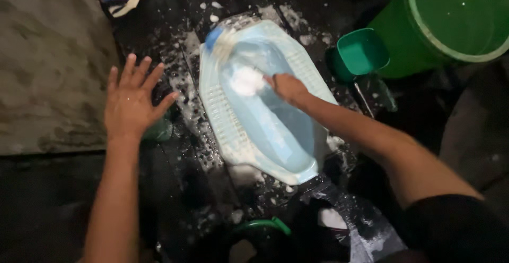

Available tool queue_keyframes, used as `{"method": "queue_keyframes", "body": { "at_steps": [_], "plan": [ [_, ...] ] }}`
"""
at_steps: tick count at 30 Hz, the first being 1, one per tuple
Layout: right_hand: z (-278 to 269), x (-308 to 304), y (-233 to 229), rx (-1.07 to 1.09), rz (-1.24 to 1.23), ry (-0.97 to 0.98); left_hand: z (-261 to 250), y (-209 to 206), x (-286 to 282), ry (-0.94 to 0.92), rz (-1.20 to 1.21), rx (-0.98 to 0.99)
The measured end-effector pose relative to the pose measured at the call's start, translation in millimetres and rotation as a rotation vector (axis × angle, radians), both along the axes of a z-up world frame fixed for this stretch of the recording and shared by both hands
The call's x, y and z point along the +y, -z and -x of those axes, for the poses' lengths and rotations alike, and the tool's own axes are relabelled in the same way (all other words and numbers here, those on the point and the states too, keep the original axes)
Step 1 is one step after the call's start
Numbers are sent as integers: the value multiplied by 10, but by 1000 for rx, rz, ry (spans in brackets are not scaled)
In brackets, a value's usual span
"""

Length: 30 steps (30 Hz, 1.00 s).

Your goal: The person scrubs a light blue squat toilet with a toilet brush, repeatedly applying water from a green scoop and a squeeze bottle. They rinse the bowl and wipe the surface with a cloth.

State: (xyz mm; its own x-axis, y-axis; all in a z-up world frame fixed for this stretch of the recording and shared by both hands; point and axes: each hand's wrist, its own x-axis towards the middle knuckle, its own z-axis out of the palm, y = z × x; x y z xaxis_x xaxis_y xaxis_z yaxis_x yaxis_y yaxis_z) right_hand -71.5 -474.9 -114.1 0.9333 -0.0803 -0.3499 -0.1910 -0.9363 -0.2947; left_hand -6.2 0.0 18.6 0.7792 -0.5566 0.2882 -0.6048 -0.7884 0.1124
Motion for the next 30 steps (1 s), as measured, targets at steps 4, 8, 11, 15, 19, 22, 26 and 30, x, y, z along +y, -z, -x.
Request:
{"method": "queue_keyframes", "body": {
  "at_steps": [4,8,11,15,19,22,26,30],
  "plan": [
    [12,-119,32,49,98,-89,55,49,43,-2,-7,36],
    [-396,-92,-35,-32,-47,152,18,4,16,-20,-1,20],
    [-381,8,-15,16,19,-54,-19,27,9,2,-17,-2],
    [-463,88,-94,13,-59,241,32,38,29,-8,-28,8],
    [-337,150,-91,41,-12,-57,1,36,17,-19,-14,12],
    [-428,65,-217,28,23,21,-6,66,2,-17,-11,4],
    [-60,268,-187,118,6,-209,-13,-5,-14,-19,16,45],
    [74,149,-229,177,46,-235,0,15,-5,-7,26,32]
  ]
}}
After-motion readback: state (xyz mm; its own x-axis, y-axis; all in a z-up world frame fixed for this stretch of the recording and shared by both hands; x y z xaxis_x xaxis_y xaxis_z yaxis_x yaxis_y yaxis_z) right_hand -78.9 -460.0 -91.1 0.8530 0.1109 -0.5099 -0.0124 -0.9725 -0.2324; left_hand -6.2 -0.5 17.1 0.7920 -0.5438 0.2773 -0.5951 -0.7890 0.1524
